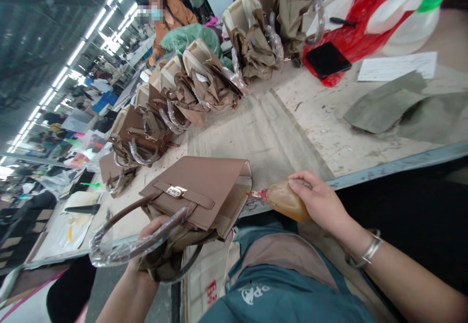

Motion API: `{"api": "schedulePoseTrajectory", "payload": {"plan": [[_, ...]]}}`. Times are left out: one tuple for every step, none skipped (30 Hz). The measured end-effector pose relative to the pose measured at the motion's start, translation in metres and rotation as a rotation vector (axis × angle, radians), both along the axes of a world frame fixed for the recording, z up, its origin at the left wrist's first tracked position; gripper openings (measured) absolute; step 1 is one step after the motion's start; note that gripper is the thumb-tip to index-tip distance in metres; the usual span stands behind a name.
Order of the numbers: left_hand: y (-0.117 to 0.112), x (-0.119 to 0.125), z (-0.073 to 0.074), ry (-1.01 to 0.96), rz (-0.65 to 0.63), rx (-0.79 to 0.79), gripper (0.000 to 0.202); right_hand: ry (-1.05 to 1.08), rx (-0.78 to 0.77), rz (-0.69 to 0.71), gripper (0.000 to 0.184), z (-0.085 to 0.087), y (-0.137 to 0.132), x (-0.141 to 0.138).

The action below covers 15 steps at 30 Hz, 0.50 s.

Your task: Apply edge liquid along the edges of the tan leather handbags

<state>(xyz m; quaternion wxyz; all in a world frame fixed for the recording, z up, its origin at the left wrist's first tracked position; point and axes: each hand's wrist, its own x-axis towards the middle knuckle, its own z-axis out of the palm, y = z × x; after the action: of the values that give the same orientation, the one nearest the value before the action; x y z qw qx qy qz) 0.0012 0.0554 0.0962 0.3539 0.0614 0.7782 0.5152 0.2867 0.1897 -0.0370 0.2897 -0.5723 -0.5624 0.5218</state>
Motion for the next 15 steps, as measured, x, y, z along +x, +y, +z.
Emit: {"api": "schedulePoseTrajectory", "payload": {"plan": [[0.001, 0.001, 0.001, 0.014, -0.020, 0.001, 0.017, 0.030, -0.050, 0.019, 0.024, 0.002, -0.005, 0.000], [0.001, 0.003, 0.002, 0.017, -0.033, -0.003, 0.017, 0.074, -0.103, 0.044, 0.024, 0.004, -0.011, 0.000], [0.002, 0.006, 0.004, 0.002, -0.035, -0.011, 0.016, 0.127, -0.158, 0.070, 0.025, 0.006, -0.017, -0.001], [0.003, 0.008, 0.005, -0.026, -0.025, -0.021, 0.016, 0.181, -0.212, 0.094, 0.026, 0.008, -0.024, -0.001], [0.004, 0.011, 0.007, -0.058, -0.005, -0.030, 0.017, 0.227, -0.259, 0.118, 0.026, 0.009, -0.029, -0.001], [0.005, 0.013, 0.009, -0.087, 0.016, -0.039, 0.018, 0.258, -0.296, 0.136, 0.027, 0.010, -0.033, -0.002], [0.006, 0.015, 0.011, -0.103, 0.033, -0.040, 0.018, 0.268, -0.313, 0.145, 0.028, 0.010, -0.035, -0.002], [0.007, 0.016, 0.013, -0.110, 0.041, -0.041, 0.017, 0.256, -0.312, 0.145, 0.028, 0.010, -0.036, -0.002], [0.007, 0.017, 0.015, -0.117, 0.040, -0.056, 0.016, 0.224, -0.290, 0.137, 0.028, 0.009, -0.034, -0.003], [0.007, 0.017, 0.016, -0.128, 0.035, -0.082, 0.015, 0.176, -0.251, 0.120, 0.028, 0.009, -0.030, -0.003], [0.007, 0.016, 0.017, -0.133, 0.026, -0.101, 0.014, 0.120, -0.202, 0.094, 0.028, 0.009, -0.025, -0.003], [0.008, 0.015, 0.018, -0.126, 0.020, -0.105, 0.015, 0.069, -0.149, 0.069, 0.027, 0.009, -0.019, -0.004], [0.008, 0.013, 0.019, -0.107, 0.014, -0.093, 0.015, 0.027, -0.098, 0.048, 0.027, 0.009, -0.014, -0.004], [0.009, 0.011, 0.019, -0.077, 0.009, -0.064, 0.016, -0.002, -0.057, 0.034, 0.027, 0.009, -0.008, -0.006], [0.011, 0.008, 0.019, -0.046, 0.003, -0.030, 0.018, -0.016, -0.026, 0.027, 0.026, 0.010, -0.004, -0.007]]}}
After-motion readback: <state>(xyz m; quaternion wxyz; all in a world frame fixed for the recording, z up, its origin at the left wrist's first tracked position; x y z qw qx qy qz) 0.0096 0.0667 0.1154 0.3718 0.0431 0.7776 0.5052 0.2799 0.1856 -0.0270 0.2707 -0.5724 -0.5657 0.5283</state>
